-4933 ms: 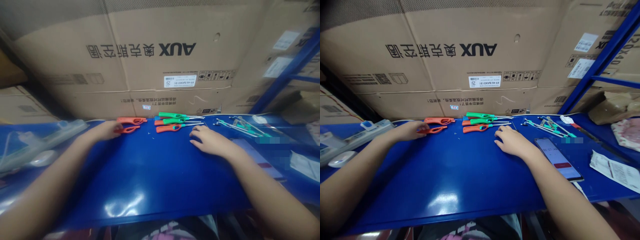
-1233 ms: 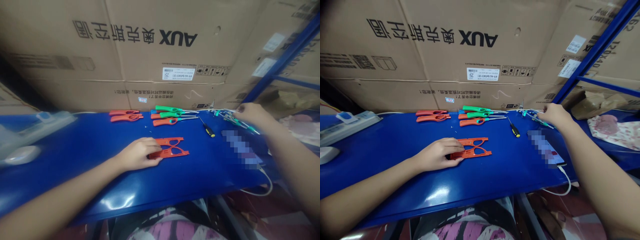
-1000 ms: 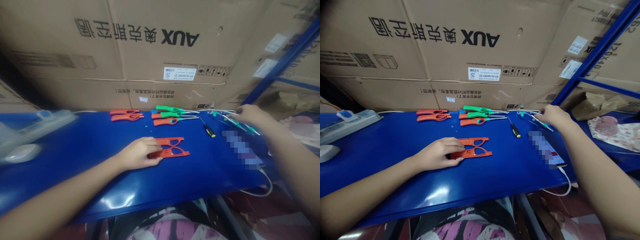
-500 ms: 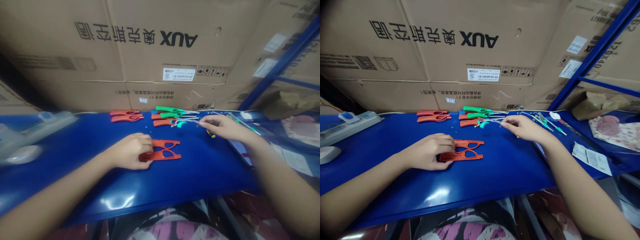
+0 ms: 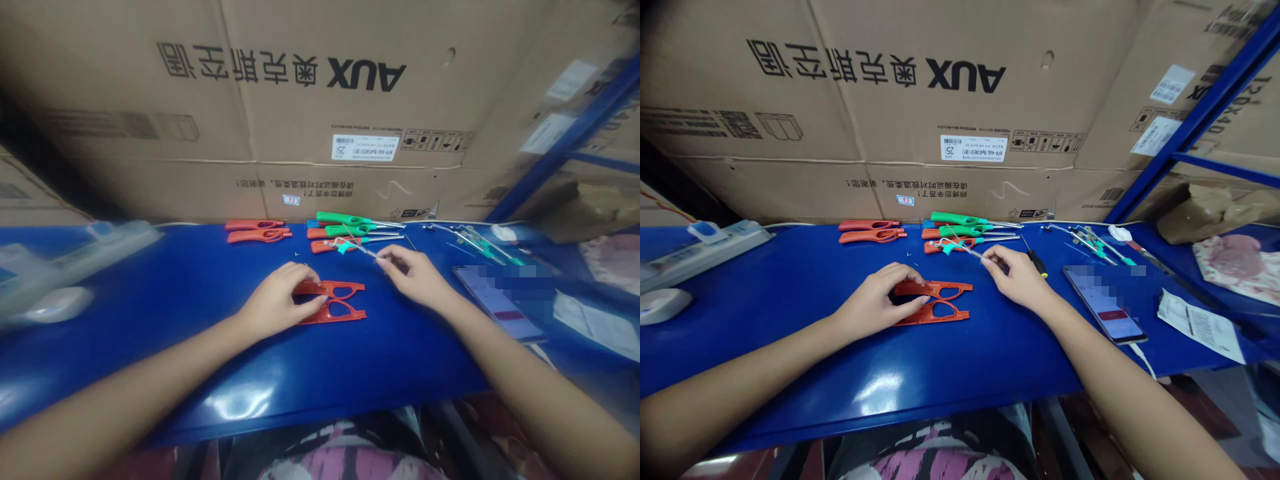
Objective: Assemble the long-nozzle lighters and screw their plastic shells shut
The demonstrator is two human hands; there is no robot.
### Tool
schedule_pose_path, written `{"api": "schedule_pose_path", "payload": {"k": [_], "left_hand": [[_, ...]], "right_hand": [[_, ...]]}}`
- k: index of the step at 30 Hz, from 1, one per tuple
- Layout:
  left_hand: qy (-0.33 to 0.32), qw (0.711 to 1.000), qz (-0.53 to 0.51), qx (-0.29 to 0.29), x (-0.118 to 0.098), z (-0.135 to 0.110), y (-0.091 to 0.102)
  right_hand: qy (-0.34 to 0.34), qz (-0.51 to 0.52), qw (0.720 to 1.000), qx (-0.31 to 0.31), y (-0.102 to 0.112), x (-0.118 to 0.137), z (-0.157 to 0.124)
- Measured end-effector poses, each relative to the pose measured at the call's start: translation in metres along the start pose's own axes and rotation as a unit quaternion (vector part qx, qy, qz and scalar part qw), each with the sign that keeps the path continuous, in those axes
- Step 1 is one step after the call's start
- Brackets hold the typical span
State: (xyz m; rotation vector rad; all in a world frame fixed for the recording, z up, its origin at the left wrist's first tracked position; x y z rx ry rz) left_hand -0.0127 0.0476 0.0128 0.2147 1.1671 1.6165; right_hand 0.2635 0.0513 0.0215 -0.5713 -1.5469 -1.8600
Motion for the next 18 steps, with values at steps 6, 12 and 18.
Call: {"api": "schedule_pose_path", "payload": {"k": [6,12,18], "left_hand": [[-0.041,0.998,-0.007,0.057,0.001,0.002,-0.001],[-0.084,0.993,0.011,0.087,-0.006,0.002,0.004],[-0.119,0.981,0.029,0.151,-0.009,0.0,0.003]], "right_hand": [[-0.008,-0.051,0.997,-0.054,0.007,-0.008,0.003],[0.002,-0.029,0.996,-0.085,0.01,-0.008,0.004],[-0.111,0.054,0.944,0.306,0.017,-0.003,-0.008]]}}
Point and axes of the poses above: each hand's wrist, its own z-axis towards the middle knuckle, its own y-axis out of the back of the hand, x = y × z, the point moved 2 cm from there along z, towards the middle knuckle, and after that the axes turned 11 degrees about -y, right-handed, at the moved point
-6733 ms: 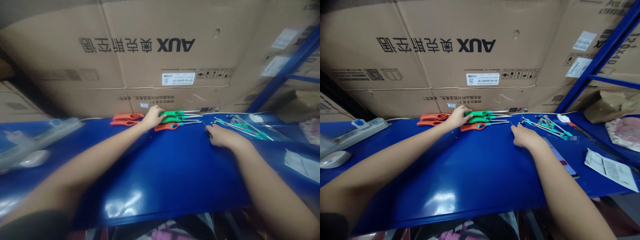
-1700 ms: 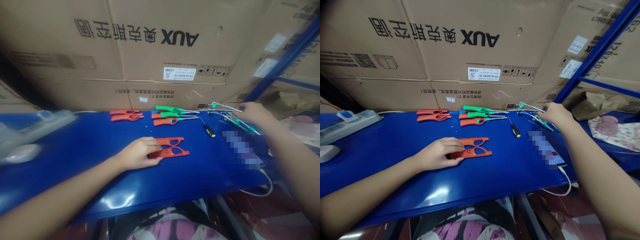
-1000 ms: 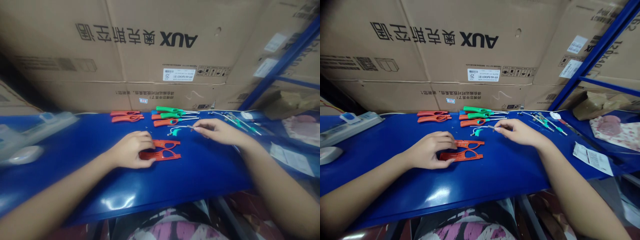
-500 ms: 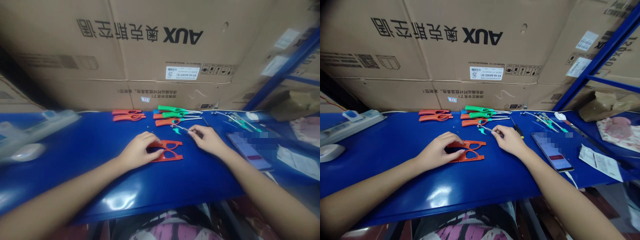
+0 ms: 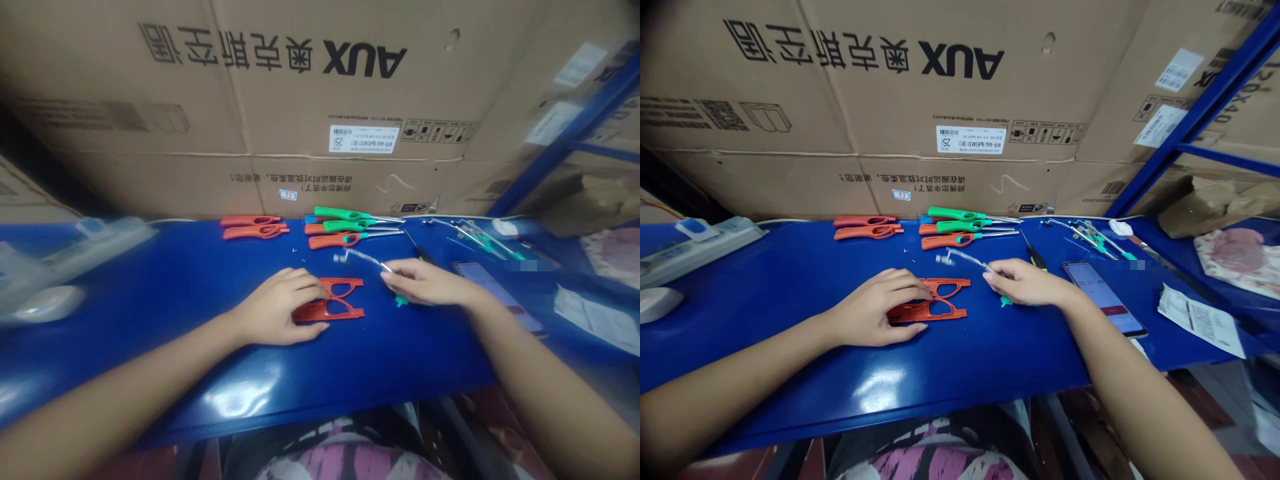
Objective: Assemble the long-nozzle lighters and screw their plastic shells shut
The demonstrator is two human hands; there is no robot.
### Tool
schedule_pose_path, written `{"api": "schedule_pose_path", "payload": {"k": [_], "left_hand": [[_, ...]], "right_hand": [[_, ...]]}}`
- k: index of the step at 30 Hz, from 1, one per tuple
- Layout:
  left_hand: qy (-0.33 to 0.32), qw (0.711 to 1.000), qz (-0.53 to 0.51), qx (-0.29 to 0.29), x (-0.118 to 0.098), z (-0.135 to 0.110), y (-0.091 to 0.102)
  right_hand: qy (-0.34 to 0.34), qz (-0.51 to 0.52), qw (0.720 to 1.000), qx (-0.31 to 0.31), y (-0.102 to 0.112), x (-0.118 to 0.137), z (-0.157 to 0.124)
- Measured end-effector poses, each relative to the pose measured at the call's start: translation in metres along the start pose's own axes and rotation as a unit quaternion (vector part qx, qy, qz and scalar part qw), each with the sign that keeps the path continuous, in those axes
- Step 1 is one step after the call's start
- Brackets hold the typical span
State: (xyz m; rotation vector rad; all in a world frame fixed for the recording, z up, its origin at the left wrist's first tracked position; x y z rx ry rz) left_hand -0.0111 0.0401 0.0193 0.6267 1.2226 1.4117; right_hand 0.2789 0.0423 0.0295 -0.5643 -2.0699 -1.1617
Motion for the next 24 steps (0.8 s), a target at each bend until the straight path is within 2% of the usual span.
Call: {"api": "schedule_pose_path", "payload": {"k": [2,4,5,6,9,10,19,24], "left_hand": [[-0.002,1.0,0.0,0.002,0.001,-0.001,-0.001],[0.0,1.0,0.002,0.001,0.002,-0.001,-0.002],[0.0,1.0,0.003,0.001,0.003,-0.001,-0.002],[0.001,1.0,0.004,0.001,0.003,-0.001,-0.002],[-0.004,1.0,0.005,0.002,0.004,-0.001,-0.002],[-0.005,1.0,0.006,0.002,0.004,-0.001,-0.002],[-0.029,1.0,0.004,-0.009,0.003,-0.002,-0.001],[0.025,0.996,-0.003,-0.083,0.002,0.0,-0.002]], "right_hand": [[-0.048,0.004,0.991,0.125,0.0,0.001,-0.009],[-0.06,-0.004,0.984,0.17,0.002,0.003,-0.014],[-0.052,-0.015,0.986,0.157,0.003,0.004,-0.013],[-0.036,-0.032,0.992,0.119,0.005,0.005,-0.012],[0.045,-0.082,0.994,-0.05,0.008,0.008,-0.005],[0.065,-0.082,0.991,-0.083,0.008,0.008,-0.003],[0.096,-0.03,0.987,-0.126,0.001,0.006,0.002],[0.118,-0.005,0.986,-0.116,0.0,0.011,0.001]]}}
Point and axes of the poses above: each hand's wrist, its own z-axis towards the middle knuckle, its own y-axis out of the back of the hand, x = y × z, the point moved 2 cm from there along z, towards the middle knuckle, and after that the axes turned 11 degrees about -y, right-handed, at the moved point
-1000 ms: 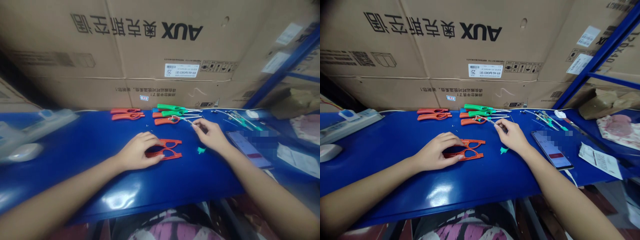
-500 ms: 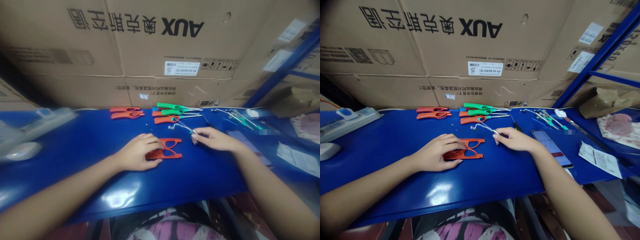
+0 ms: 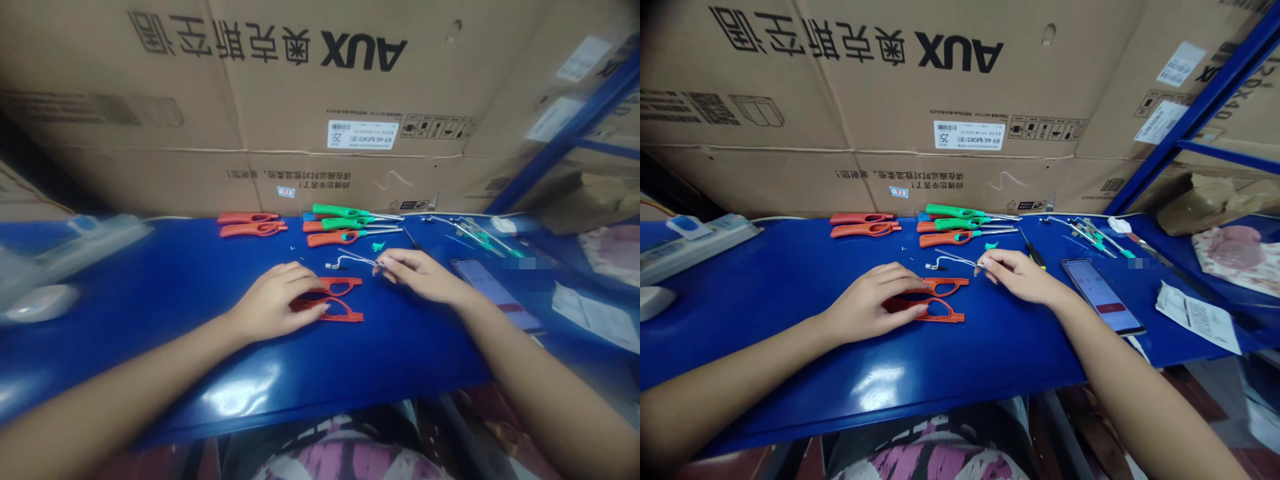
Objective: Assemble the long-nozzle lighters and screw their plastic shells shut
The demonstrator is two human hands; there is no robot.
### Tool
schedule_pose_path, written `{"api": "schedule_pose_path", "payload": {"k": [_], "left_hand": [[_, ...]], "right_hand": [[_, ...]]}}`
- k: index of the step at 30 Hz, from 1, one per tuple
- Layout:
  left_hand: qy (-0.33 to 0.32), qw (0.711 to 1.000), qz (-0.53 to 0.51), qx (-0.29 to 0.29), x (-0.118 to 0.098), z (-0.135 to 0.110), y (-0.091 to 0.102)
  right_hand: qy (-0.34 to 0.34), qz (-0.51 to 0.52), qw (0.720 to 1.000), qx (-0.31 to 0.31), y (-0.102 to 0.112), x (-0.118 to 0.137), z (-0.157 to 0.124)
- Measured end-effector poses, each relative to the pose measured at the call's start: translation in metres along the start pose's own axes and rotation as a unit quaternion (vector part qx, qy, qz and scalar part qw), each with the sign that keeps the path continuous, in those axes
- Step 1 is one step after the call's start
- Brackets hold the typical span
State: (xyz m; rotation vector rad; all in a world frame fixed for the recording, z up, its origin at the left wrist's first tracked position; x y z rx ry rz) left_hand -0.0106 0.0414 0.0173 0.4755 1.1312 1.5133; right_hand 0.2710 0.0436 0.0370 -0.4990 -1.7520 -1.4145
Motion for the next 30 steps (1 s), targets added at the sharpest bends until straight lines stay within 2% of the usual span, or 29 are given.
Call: {"api": "schedule_pose_path", "payload": {"k": [2,4,10,13,21,27,30], "left_hand": [[0.029,0.999,-0.019,-0.031,-0.001,0.001,0.0],[0.037,0.998,-0.029,-0.039,-0.002,0.001,0.001],[-0.033,0.997,0.051,0.057,-0.007,0.0,0.002],[-0.044,0.994,0.069,0.066,-0.004,-0.001,0.0],[0.026,0.999,0.016,0.014,0.004,-0.002,-0.002],[0.148,0.984,-0.074,-0.072,0.009,-0.001,-0.003],[0.148,0.979,-0.123,-0.072,0.009,-0.001,-0.004]], "right_hand": [[0.003,0.01,1.0,-0.003,-0.001,0.002,0.0],[0.004,0.02,1.0,-0.005,-0.003,0.004,-0.001],[0.01,0.032,0.999,-0.01,-0.005,0.003,-0.002],[0.001,0.04,0.999,-0.014,-0.005,0.002,-0.003],[0.031,0.019,0.999,0.038,-0.009,0.007,-0.005],[0.003,0.012,0.999,0.049,-0.012,0.005,-0.005],[0.014,0.011,0.999,0.037,-0.012,0.006,-0.005]]}}
Point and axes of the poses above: each hand's wrist, its own z-axis towards the middle knuckle, its own y-axis out of the back of the hand, x = y × z, the point moved 2 cm from there along z, towards the middle knuckle, and after that the axes turned 11 degrees about -y, right-handed, at the moved point
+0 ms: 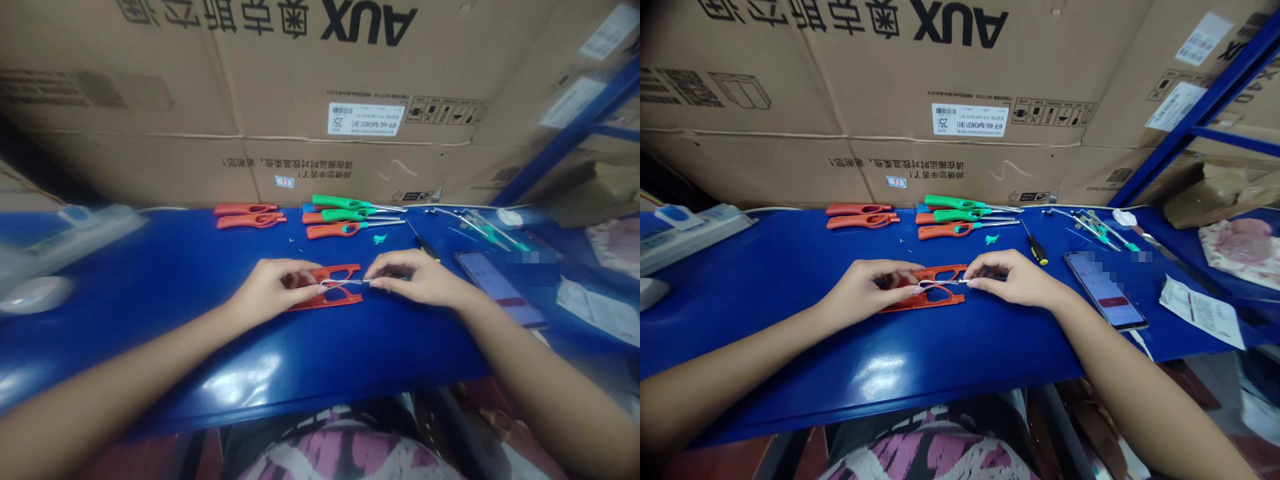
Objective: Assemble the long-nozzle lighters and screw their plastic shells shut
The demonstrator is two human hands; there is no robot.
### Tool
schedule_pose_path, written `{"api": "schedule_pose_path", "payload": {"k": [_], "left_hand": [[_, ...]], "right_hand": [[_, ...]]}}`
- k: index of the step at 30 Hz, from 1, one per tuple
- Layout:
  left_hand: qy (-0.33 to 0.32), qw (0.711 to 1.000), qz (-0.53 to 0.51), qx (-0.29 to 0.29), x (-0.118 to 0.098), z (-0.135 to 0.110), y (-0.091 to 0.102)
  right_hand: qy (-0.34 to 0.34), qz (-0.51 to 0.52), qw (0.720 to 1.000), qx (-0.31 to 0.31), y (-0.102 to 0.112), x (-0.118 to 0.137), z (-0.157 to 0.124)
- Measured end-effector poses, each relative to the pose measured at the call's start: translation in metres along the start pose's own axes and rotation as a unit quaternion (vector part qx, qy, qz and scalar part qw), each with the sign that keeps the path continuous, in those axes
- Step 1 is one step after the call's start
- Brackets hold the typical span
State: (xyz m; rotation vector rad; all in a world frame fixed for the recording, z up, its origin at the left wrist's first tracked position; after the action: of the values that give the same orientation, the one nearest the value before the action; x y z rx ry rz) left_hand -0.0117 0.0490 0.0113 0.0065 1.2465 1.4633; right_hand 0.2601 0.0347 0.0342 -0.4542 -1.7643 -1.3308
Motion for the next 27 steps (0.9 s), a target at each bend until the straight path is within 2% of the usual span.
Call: {"api": "schedule_pose_path", "payload": {"k": [5,9,11,15,18,22,27], "left_hand": [[-0.066,0.997,-0.022,0.028,-0.004,0.001,0.001],[-0.081,0.996,-0.001,0.038,-0.006,0.003,0.007],[-0.089,0.995,0.008,0.044,-0.006,0.004,0.01],[-0.11,0.991,0.025,0.066,-0.006,0.004,0.012],[-0.124,0.988,0.047,0.082,-0.008,0.003,0.011],[-0.105,0.99,0.049,0.082,-0.009,0.003,0.011],[-0.034,0.994,0.054,0.084,-0.01,0.003,0.01]], "right_hand": [[-0.008,0.002,1.0,-0.021,0.0,0.001,0.001],[-0.038,-0.003,0.999,0.015,-0.002,-0.004,0.001],[-0.016,-0.031,0.999,0.026,-0.003,-0.005,0.001],[0.07,-0.099,0.992,0.032,-0.004,-0.005,0.001],[0.092,-0.119,0.987,0.047,-0.007,-0.005,0.001],[0.104,-0.133,0.984,0.053,-0.01,-0.005,0.001],[0.14,-0.178,0.974,0.033,-0.013,-0.004,0.001]]}}
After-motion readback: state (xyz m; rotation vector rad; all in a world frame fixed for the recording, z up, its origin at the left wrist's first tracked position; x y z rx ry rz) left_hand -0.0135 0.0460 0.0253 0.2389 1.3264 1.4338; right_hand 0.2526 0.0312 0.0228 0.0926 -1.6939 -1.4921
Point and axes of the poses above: each hand's wrist, its own z-axis towards the middle knuckle, its own y-axis out of the back of the hand, x = y × z, the point moved 2 cm from there along z, towards the middle knuckle, and after that the axes turned 11 degrees about -y, right-handed, at the moved point
